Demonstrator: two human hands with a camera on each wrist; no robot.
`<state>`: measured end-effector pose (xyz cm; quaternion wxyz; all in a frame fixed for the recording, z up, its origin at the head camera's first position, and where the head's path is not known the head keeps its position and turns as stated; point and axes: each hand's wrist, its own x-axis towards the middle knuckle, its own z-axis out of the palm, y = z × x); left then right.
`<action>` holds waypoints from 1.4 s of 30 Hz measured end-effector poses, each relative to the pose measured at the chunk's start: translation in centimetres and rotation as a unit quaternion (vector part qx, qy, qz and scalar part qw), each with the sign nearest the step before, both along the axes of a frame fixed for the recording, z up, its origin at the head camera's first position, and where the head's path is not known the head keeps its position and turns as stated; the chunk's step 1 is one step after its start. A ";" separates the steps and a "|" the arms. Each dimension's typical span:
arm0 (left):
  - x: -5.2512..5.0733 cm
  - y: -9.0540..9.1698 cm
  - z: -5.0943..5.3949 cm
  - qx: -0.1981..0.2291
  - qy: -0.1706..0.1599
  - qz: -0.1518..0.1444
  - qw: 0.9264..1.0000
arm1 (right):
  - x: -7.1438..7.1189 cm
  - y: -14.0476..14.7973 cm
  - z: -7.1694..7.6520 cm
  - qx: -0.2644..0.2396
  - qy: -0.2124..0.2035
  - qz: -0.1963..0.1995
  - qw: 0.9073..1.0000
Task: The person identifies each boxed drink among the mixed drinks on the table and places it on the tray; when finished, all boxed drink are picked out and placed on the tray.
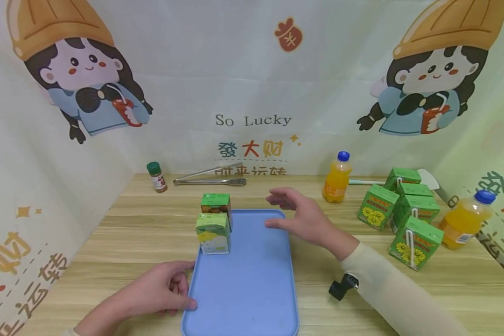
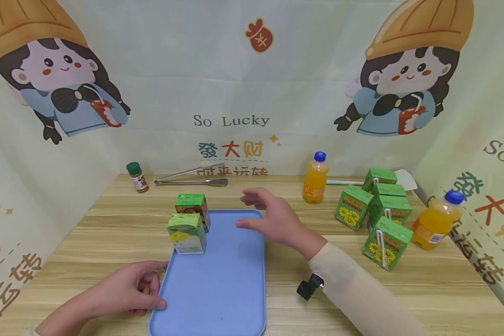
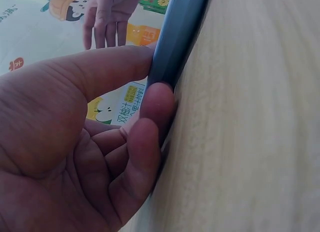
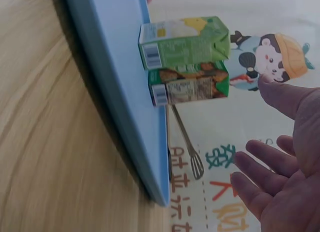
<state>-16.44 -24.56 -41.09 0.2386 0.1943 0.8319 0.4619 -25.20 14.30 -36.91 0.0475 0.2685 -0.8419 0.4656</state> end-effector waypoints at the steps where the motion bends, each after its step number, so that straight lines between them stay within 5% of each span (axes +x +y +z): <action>1: 0.0 0.0 0.0 0.000 0.000 0.000 1.000 | -0.1 0.4 0.0 0.001 0.002 -0.005 1.000; 20: 0.0 0.0 0.0 0.002 0.001 -0.002 1.000 | -0.1 7.6 0.8 0.088 0.038 -0.097 0.991; 42: -0.1 -0.1 0.0 0.009 -0.004 -0.008 1.000 | -0.5 14.4 4.1 0.271 -0.017 -0.211 0.939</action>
